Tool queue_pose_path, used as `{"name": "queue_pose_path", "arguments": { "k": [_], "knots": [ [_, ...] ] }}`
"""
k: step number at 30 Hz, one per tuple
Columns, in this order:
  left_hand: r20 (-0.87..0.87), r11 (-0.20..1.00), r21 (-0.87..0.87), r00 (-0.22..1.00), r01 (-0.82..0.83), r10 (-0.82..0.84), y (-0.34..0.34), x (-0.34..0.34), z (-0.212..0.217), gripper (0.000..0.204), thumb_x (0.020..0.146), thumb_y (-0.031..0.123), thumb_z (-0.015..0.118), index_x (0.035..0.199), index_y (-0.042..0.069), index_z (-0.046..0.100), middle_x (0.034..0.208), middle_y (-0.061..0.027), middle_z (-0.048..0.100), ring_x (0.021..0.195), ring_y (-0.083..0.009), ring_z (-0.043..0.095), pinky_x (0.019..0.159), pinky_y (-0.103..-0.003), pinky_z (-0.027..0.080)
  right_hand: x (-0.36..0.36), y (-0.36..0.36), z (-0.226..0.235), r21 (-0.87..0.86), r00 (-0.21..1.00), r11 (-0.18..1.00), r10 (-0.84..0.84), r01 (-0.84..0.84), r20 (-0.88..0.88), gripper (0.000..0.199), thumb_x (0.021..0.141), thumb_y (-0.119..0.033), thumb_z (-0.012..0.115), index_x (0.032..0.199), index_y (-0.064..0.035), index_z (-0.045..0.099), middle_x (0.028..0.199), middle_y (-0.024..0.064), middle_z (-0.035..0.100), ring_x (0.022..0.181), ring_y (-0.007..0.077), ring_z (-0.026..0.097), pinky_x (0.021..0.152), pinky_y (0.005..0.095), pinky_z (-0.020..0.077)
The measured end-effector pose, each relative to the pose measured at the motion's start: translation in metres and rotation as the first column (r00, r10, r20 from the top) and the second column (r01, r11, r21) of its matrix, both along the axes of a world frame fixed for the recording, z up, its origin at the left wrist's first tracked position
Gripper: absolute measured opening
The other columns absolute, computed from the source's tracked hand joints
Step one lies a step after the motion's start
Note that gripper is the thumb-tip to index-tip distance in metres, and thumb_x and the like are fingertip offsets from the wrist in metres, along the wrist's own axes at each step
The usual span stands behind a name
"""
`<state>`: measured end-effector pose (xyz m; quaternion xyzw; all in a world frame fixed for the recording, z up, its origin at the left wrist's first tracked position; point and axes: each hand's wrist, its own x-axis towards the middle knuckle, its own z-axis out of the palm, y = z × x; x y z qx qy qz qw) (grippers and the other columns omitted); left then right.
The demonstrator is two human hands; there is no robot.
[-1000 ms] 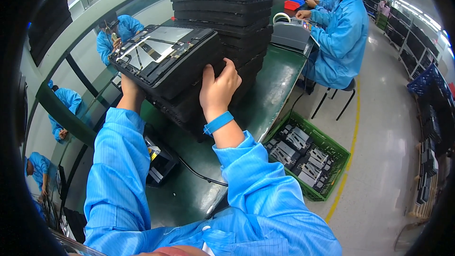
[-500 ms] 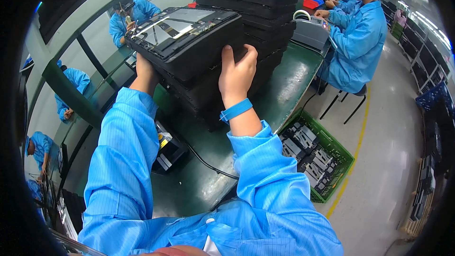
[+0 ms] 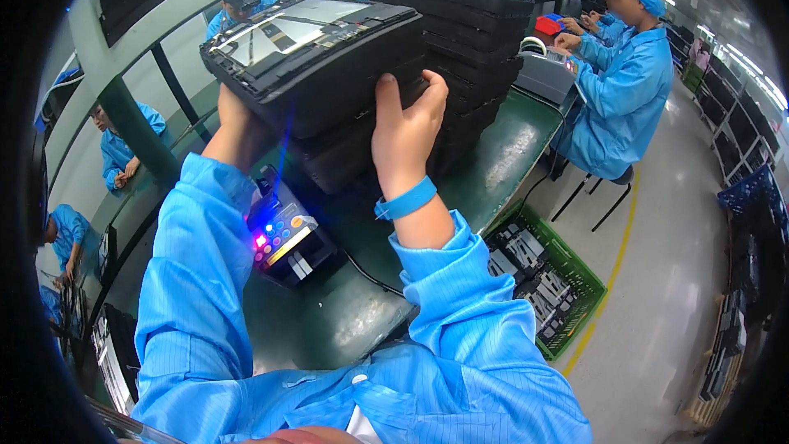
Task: The person assembles electronic devices by applying adhesive tape to the device housing with a tape dispenser, then securing internal ribbon cables by hand.
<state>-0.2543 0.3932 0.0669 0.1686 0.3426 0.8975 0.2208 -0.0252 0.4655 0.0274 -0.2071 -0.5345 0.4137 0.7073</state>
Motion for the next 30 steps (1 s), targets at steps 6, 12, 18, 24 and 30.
{"name": "queue_pose_path", "arguments": {
  "k": [6,12,18,24,30],
  "knots": [
    [-0.278,0.996,-0.02,0.957,-0.088,0.079,-0.104,-0.021,-0.005,0.038,0.091,0.036,0.042,0.104,0.007,0.061,0.096,-0.0111,0.065,0.091,-0.0271,0.062,0.083,-0.041,0.05,0.017,-0.076,0.015,0.137,0.996,0.99,-0.051,0.04,0.075,0.058,0.085,-0.027,0.065,0.127,0.0049,0.04,0.112,0.0238,0.052,0.106,0.0375,0.048,0.094,0.0424,0.0357],
    [-0.123,0.996,-0.015,0.989,-0.086,0.084,-0.241,0.04,-0.029,0.039,0.094,0.034,0.041,0.109,0.003,0.06,0.097,-0.0119,0.065,0.087,-0.0244,0.063,0.078,-0.037,0.051,0.046,-0.175,-0.002,0.086,0.952,0.955,0.269,-0.283,0.143,0.061,0.087,-0.027,0.061,0.133,0.0015,0.033,0.114,0.0224,0.048,0.108,0.0385,0.043,0.097,0.0449,0.0312],
    [-0.155,0.985,-0.094,0.979,-0.147,0.131,-0.401,0.108,-0.116,0.04,0.095,0.034,0.041,0.11,0.002,0.06,0.098,-0.0123,0.065,0.088,-0.0243,0.062,0.08,-0.037,0.051,0.073,-0.264,-0.069,0.024,0.859,0.879,0.46,-0.477,0.224,0.064,0.089,-0.026,0.059,0.137,0.0005,0.026,0.124,0.0235,0.042,0.116,0.039,0.038,0.102,0.0443,0.0272],
    [-0.122,0.96,-0.18,0.973,-0.214,0.195,-0.418,0.154,-0.157,0.04,0.095,0.034,0.04,0.11,0.002,0.059,0.099,-0.0127,0.064,0.09,-0.0242,0.062,0.082,-0.037,0.05,0.089,-0.304,-0.135,-0.1,0.753,0.83,0.542,-0.548,0.373,0.07,0.088,-0.027,0.06,0.139,0.0003,0.021,0.127,0.0228,0.039,0.118,0.0375,0.036,0.104,0.0434,0.0261],
    [-0.055,0.902,-0.269,0.94,-0.339,0.336,-0.422,0.166,-0.183,0.041,0.096,0.034,0.04,0.111,0.001,0.058,0.1,-0.0131,0.064,0.091,-0.024,0.062,0.083,-0.037,0.049,0.086,-0.305,-0.181,-0.184,0.627,0.717,0.684,-0.673,0.372,0.074,0.085,-0.021,0.065,0.137,0.0047,0.02,0.13,0.0249,0.036,0.124,0.0361,0.035,0.107,0.0402,0.0256]
  ]
}}
